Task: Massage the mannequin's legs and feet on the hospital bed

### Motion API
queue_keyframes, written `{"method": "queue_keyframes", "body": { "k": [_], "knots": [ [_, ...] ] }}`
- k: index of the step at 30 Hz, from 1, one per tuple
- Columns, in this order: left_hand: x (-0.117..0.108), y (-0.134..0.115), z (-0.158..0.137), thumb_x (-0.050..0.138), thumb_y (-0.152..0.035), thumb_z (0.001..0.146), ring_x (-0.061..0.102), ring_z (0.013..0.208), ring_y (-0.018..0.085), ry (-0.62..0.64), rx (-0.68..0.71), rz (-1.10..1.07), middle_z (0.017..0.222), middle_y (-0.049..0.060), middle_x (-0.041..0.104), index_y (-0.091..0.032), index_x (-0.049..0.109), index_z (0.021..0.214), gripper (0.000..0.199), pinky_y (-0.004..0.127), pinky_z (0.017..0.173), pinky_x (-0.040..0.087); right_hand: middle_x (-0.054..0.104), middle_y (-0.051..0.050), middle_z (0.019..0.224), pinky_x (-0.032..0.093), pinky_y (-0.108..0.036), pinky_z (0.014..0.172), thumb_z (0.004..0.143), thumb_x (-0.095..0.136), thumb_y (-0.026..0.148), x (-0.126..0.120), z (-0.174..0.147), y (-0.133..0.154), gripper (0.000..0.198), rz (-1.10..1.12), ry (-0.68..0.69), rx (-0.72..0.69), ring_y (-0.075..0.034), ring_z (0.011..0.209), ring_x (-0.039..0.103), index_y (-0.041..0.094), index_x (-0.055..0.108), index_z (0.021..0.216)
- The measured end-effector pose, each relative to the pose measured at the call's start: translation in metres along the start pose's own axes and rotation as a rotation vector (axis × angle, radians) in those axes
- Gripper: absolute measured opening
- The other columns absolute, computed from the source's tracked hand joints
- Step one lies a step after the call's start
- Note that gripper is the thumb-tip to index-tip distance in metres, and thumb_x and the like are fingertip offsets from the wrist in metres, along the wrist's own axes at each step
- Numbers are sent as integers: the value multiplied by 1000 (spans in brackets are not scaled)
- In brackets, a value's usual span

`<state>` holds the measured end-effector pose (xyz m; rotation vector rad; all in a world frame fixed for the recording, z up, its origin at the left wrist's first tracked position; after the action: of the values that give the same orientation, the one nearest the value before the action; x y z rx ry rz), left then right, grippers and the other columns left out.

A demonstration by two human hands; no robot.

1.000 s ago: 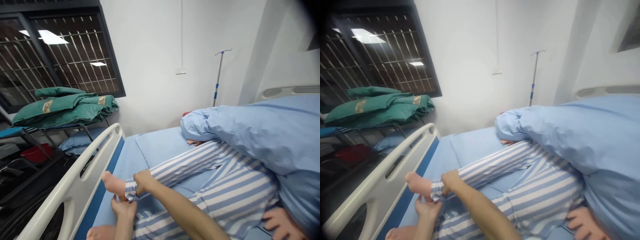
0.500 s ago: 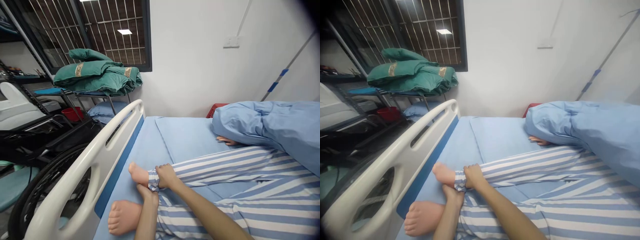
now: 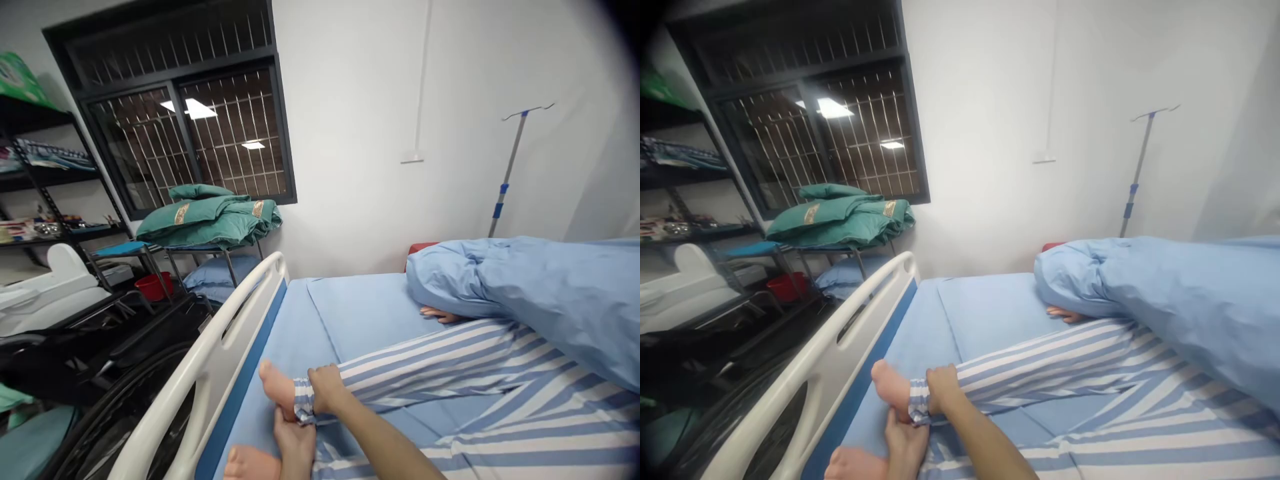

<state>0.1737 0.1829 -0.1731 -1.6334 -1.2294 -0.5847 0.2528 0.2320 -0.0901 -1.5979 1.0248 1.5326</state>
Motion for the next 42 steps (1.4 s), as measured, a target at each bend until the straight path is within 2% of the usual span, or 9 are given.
{"method": "queue_keyframes", "body": {
  "k": [5,10,15,19,22,25,28,35,42],
  "knots": [
    [65,-33,-47,56,-29,68,59,77,17,92,17,-130,78,3,62,-21,56,85,20,29,68,47,64,-11,89,47,-37,63,36,71,45,-73,-3,-14,69,50,2,11,-29,80,61,19,55,98],
    [176,-57,-100,52,-39,68,56,76,17,388,30,-138,79,6,57,-19,55,93,32,32,69,45,65,-4,85,45,-28,59,40,70,48,-190,-21,-53,63,186,-166,-36,-24,77,61,21,58,95],
    [279,-46,-152,48,-40,69,53,90,18,737,43,-109,88,7,54,-19,53,104,41,36,82,42,63,3,76,42,-19,55,47,70,34,-293,-58,-101,41,360,-302,-204,-17,70,59,18,63,84],
    [327,-32,-179,47,-41,69,53,88,17,881,30,-54,84,6,54,-19,53,106,43,36,86,40,61,4,76,43,-17,57,51,68,27,-340,-87,-132,36,448,-405,-207,-14,71,58,14,63,84],
    [339,-31,-186,46,-40,69,53,84,16,899,35,-22,80,5,55,-19,54,104,41,34,85,40,61,3,76,44,-17,57,52,68,27,-347,-92,-136,36,458,-402,-214,-13,70,57,14,63,85],
    [329,-37,-181,47,-37,69,53,84,16,877,47,3,81,5,55,-19,55,101,38,33,85,41,62,4,79,44,-18,57,50,69,29,-334,-83,-127,38,434,-380,-215,-13,70,57,15,63,86],
    [298,-47,-163,47,-36,69,54,85,16,803,61,25,84,5,56,-19,55,99,36,34,84,41,63,4,78,43,-18,55,49,69,32,-303,-64,-107,40,398,-314,-201,-14,68,57,15,63,85],
    [177,-58,-105,48,-38,69,55,91,19,533,16,-35,95,6,56,-25,51,107,41,43,88,37,64,-2,84,42,-24,56,43,69,45,-195,-14,-59,57,180,-181,-46,-23,77,60,21,58,94],
    [64,-32,-51,51,-35,66,58,84,20,142,-49,-39,99,5,56,-32,45,107,41,43,79,42,63,-10,91,44,-31,63,47,66,40,-63,16,-24,58,6,-30,13,-28,83,60,19,54,100]
  ]
}}
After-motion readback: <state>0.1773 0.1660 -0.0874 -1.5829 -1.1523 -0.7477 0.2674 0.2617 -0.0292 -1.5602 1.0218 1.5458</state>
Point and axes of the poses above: each hand's wrist, its own z-axis towards the middle knuckle, its own x-axis out of the palm, y = z × x, the point moved 6 cm from there along z, towards the middle knuckle
